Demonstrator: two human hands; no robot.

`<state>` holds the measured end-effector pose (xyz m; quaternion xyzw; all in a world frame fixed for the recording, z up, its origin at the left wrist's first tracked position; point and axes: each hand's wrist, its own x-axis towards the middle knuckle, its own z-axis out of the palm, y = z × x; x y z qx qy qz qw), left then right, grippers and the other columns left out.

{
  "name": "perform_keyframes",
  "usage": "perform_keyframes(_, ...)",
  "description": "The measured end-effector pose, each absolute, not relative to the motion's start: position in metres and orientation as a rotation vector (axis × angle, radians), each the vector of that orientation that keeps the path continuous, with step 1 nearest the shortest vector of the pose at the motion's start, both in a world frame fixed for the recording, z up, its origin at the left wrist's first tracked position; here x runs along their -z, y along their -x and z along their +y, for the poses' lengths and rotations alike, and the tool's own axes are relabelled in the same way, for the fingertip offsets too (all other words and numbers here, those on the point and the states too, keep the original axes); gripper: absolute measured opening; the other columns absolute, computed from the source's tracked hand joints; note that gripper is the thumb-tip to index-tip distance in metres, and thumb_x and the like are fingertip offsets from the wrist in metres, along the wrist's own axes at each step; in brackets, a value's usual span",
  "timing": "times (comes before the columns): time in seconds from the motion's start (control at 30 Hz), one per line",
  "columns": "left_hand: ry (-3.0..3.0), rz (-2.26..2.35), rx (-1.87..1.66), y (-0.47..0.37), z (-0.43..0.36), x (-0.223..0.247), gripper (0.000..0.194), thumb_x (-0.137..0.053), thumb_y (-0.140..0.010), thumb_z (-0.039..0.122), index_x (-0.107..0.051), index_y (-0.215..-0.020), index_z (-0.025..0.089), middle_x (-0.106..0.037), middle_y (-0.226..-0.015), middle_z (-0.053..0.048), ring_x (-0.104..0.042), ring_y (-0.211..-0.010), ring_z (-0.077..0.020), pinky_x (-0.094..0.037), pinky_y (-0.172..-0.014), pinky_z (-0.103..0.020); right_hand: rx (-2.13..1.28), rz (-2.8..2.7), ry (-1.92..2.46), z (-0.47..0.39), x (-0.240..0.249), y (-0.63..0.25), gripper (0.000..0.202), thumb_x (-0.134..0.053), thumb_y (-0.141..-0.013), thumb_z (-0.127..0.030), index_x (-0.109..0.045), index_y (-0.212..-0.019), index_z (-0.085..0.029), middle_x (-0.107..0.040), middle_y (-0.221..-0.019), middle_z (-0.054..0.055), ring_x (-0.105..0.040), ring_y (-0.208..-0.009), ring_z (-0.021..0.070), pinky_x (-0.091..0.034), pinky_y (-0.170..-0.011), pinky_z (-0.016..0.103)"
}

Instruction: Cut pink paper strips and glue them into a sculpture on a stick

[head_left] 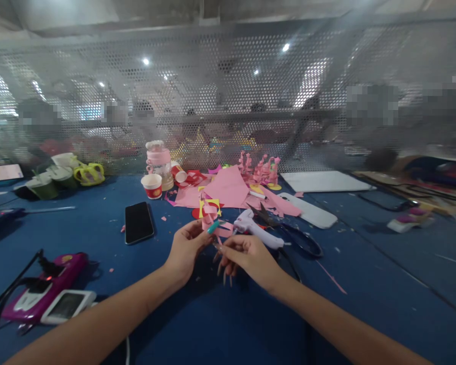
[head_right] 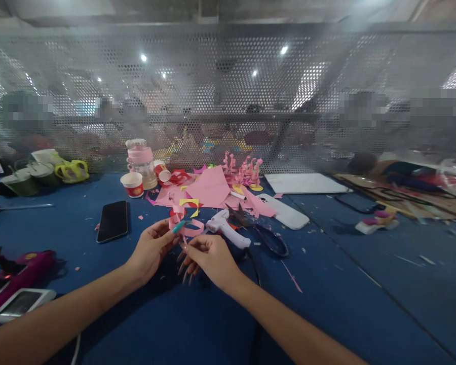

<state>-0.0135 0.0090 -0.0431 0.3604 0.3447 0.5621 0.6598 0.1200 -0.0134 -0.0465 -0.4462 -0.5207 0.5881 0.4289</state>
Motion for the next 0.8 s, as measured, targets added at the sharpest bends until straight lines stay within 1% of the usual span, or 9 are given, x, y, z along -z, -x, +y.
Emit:
perform_keyframes(0.2, -0.841, 0.766, -1.260, 0.0138, 0.0088, 0.0433, 0.026, -0.076, -0.048, 0.017, -0.068, -0.073, 0.016, -0.068, -0.070, 0.000, -0.059, -0.063, -0.0076, -0.046, -0.060, -0.017, -1.478, -1.269, 1.114, -0.0139, 0.0461, -0.1198, 0.027, -0.064, -0.059, -0.038, -0.056, -0.056, -0.013, -0.058, -0.045, -0.002, -0.052, -0.034, 0.0074, -0.041, -0.037, 0.018)
perform_keyframes(0.37, -0.838, 0.768, -1.259, 0.0144, 0.0089, 0.0431, 0.026, -0.077, -0.046, 0.018, -0.068, -0.070, 0.016, -0.067, -0.068, 0.000, -0.058, -0.061, -0.0075, -0.046, -0.060, -0.017, -1.501, -1.236, 1.118, -0.0133, 0.0456, -0.1195, 0.027, -0.065, -0.057, -0.038, -0.056, -0.054, -0.013, -0.058, -0.043, -0.002, -0.052, -0.033, 0.0075, -0.040, -0.036, 0.018)
perform_keyframes(0.57, -0.880, 0.757, -1.266, 0.0149, 0.0105, 0.0459, 0.025, -0.076, -0.050, 0.018, -0.068, -0.073, 0.014, -0.068, -0.071, -0.002, -0.059, -0.066, -0.0085, -0.045, -0.066, -0.018, -1.532, -1.209, 1.121, -0.0109, 0.0475, -0.1187, 0.030, -0.067, -0.053, -0.040, -0.056, -0.053, -0.012, -0.057, -0.041, -0.001, -0.052, -0.032, 0.0080, -0.039, -0.034, 0.018)
perform_keyframes(0.7, -0.867, 0.758, -1.271, 0.0152, 0.0110, 0.0462, 0.022, -0.075, -0.051, 0.017, -0.068, -0.072, 0.013, -0.068, -0.072, -0.002, -0.060, -0.066, -0.0088, -0.045, -0.067, -0.019, -1.540, -1.198, 1.126, -0.0106, 0.0472, -0.1179, 0.031, -0.069, -0.051, -0.040, -0.056, -0.052, -0.012, -0.057, -0.041, -0.001, -0.052, -0.031, 0.0081, -0.039, -0.033, 0.018)
perform_keyframes(0.8, -0.831, 0.758, -1.270, 0.0146, 0.0088, 0.0421, 0.031, -0.076, -0.049, 0.016, -0.066, -0.077, 0.013, -0.068, -0.071, -0.002, -0.060, -0.064, -0.0094, -0.045, -0.065, -0.020, -1.528, -1.191, 1.099, -0.0113, 0.0472, -0.1175, 0.032, -0.070, -0.051, -0.041, -0.056, -0.053, -0.013, -0.057, -0.041, -0.002, -0.052, -0.032, 0.0077, -0.040, -0.034, 0.018)
